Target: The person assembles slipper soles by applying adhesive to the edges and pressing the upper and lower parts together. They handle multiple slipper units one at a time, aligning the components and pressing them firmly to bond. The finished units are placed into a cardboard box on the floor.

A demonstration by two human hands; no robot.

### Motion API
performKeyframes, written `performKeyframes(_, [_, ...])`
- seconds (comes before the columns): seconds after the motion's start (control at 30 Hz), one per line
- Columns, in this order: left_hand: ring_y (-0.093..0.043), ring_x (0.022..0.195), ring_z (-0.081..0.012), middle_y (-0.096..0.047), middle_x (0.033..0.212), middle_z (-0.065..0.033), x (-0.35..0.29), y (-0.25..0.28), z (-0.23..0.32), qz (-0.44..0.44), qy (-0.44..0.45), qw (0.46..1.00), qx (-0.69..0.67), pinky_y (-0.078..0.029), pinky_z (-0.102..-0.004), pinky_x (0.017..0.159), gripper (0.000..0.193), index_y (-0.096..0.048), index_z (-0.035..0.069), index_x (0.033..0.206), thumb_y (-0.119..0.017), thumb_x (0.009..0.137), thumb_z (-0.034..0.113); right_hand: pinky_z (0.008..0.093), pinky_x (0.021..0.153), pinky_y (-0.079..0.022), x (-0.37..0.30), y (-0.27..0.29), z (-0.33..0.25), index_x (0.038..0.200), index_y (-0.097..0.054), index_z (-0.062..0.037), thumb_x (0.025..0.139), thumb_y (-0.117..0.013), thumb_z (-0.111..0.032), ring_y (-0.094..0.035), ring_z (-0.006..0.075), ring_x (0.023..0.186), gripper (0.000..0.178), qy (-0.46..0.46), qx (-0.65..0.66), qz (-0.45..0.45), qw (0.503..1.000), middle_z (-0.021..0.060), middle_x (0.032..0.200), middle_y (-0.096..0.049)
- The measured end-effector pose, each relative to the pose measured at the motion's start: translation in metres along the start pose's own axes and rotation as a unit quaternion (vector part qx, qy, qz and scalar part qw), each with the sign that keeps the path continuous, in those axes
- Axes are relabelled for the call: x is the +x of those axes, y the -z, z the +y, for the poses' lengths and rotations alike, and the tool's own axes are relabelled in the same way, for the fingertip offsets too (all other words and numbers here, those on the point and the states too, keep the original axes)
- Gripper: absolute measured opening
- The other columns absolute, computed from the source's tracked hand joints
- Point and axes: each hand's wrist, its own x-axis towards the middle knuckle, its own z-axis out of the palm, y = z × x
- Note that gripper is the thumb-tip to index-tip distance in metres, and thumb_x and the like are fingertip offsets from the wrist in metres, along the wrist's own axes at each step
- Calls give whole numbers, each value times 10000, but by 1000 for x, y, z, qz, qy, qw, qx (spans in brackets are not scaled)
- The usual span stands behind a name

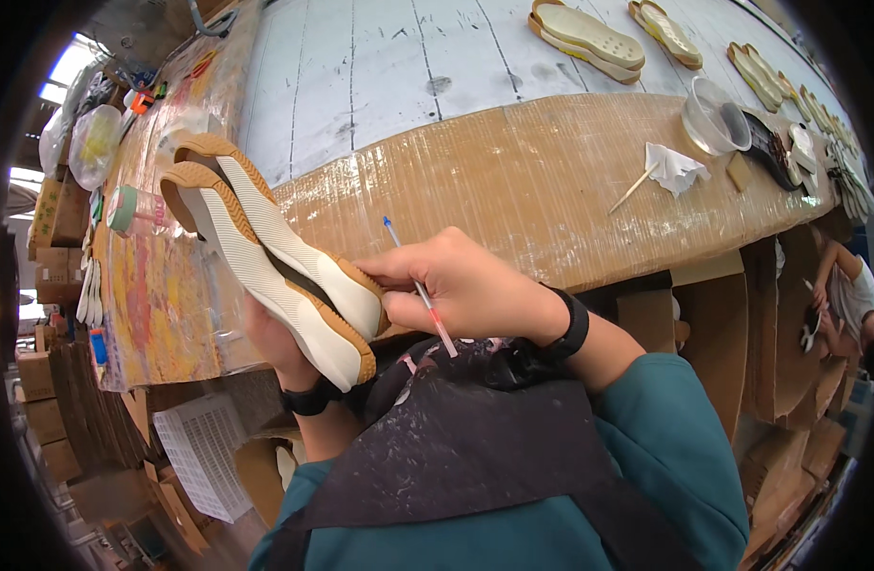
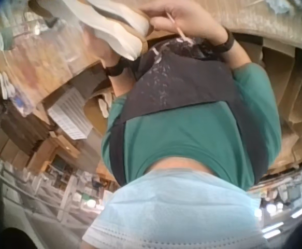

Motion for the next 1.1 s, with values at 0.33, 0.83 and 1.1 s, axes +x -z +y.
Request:
performKeyframes(0.33, [-566,857,-271,-549,995,-190,12,45,-3,-20,34,985,-168,-467,-374,769,420,-456,-31,1115,-315,908,307,291,823,-455,17,-21,13,1167,-481,32,795,-519,-4,-580,170,942,376,30,115,-14,993,137,1058,-590])
performKeyframes(0.83, [-539,989,-241,-473,1223,-92,-60,83,164,-438,-459,644,-427,-468,-436,768,490,-245,172,1352,-372,910,341,295,773,-468,44,-20,38,1092,-505,64,857,-472,-107,-598,204,849,293,-41,114,85,989,158,981,-596])
performKeyframes(1.1, [-550,897,-196,-569,1018,-81,54,74,24,-30,-51,993,104,-420,-331,811,367,-487,58,1129,-567,809,220,249,763,-459,89,38,52,1083,-518,33,869,-485,-135,-586,155,862,274,-34,91,103,990,117,981,-602])
